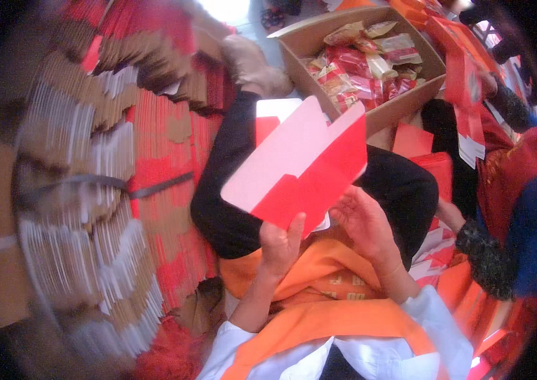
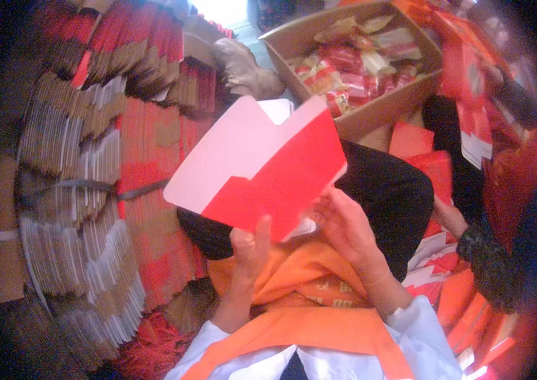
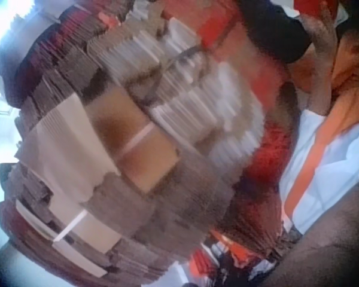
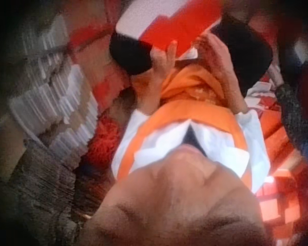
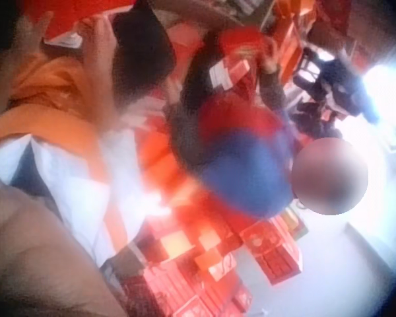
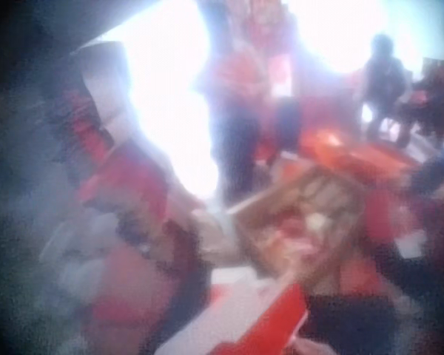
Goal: The person sits on the floor and repeatedly picks up small packets from a cardboard box, places them inside red envelopes, and folds the envelopes closed. The person stacks the finished envelopes on their lap while other people work in the background.
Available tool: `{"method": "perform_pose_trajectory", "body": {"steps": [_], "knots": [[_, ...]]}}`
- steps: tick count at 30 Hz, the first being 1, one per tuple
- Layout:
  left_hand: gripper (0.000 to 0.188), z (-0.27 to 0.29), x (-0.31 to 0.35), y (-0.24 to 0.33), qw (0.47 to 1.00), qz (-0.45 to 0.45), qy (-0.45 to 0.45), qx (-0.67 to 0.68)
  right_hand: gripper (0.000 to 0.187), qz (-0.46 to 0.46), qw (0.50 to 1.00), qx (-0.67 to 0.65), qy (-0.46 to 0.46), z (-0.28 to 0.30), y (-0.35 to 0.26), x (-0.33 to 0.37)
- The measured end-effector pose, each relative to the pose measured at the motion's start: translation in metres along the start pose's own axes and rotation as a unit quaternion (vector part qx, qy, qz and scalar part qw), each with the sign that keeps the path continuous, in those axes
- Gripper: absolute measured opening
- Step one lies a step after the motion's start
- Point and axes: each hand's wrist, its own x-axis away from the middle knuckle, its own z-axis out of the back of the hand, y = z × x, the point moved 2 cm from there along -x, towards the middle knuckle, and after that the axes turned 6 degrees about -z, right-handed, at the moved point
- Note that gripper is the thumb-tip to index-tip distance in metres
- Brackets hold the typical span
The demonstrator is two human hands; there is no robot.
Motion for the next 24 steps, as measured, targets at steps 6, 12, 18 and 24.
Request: {"method": "perform_pose_trajectory", "body": {"steps": [6,12,18,24], "knots": [[0.03,-0.01,0.015,-0.012,0.942,0.16,-0.13,0.263,0.033,-0.018,0.996,-0.088,0.0,-0.016,0.016,0.033],[0.059,-0.039,0.045,-0.017,0.93,0.218,0.042,0.292,0.032,0.081,0.885,0.426,0.169,0.017,0.051,0.05],[0.028,-0.022,0.046,0.005,0.897,0.326,0.077,0.287,0.035,-0.332,0.808,0.465,0.144,-0.034,0.031,0.05],[0.024,0.008,0.045,0.014,0.954,0.271,0.036,0.124,0.023,-0.229,0.852,0.447,-0.149,-0.007,0.021,0.099]]}}
